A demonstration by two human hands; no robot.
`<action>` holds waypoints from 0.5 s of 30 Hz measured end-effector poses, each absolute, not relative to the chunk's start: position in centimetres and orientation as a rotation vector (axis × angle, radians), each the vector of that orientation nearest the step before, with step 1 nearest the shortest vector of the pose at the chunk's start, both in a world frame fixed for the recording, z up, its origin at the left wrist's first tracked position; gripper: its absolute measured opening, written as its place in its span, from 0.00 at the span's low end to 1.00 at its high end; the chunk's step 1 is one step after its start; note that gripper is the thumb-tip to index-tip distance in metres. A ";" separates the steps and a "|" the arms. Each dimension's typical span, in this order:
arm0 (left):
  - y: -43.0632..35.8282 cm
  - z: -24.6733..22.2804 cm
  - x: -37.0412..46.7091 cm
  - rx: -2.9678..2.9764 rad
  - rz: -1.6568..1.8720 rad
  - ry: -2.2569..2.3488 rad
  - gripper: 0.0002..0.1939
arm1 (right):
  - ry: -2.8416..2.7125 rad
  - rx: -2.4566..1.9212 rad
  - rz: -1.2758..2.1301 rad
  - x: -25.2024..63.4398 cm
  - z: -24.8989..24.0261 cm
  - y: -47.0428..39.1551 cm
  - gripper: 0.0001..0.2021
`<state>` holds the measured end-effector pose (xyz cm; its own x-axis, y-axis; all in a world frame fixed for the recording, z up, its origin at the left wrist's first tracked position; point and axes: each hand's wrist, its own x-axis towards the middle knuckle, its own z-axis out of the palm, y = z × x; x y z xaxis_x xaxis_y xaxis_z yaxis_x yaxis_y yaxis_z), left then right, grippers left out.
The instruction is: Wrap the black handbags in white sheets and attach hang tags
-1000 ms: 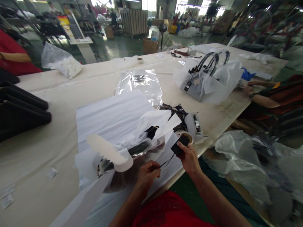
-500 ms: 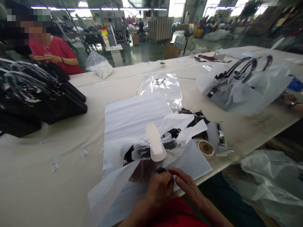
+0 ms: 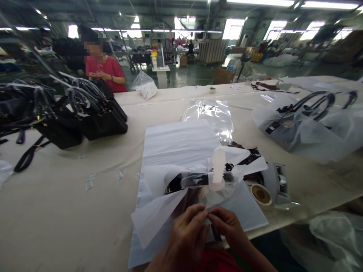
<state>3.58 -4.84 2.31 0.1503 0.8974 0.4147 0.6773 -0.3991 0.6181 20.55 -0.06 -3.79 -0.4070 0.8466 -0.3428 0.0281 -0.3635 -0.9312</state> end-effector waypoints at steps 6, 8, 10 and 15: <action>-4.3 2.7 0.9 2.468 0.987 2.224 0.21 | -1.125 -1.268 1.655 19.2 -2.1 1.0 0.16; -3.6 0.3 1.5 2.547 0.766 2.177 0.18 | -1.130 -1.267 1.580 18.4 -1.4 1.7 0.16; -3.0 -2.4 2.7 2.588 0.544 2.100 0.15 | -1.161 -1.259 1.527 17.2 -0.9 2.5 0.16; -2.5 -5.4 5.0 2.460 0.341 1.998 0.13 | -1.189 -1.264 1.485 14.3 -0.5 4.3 0.20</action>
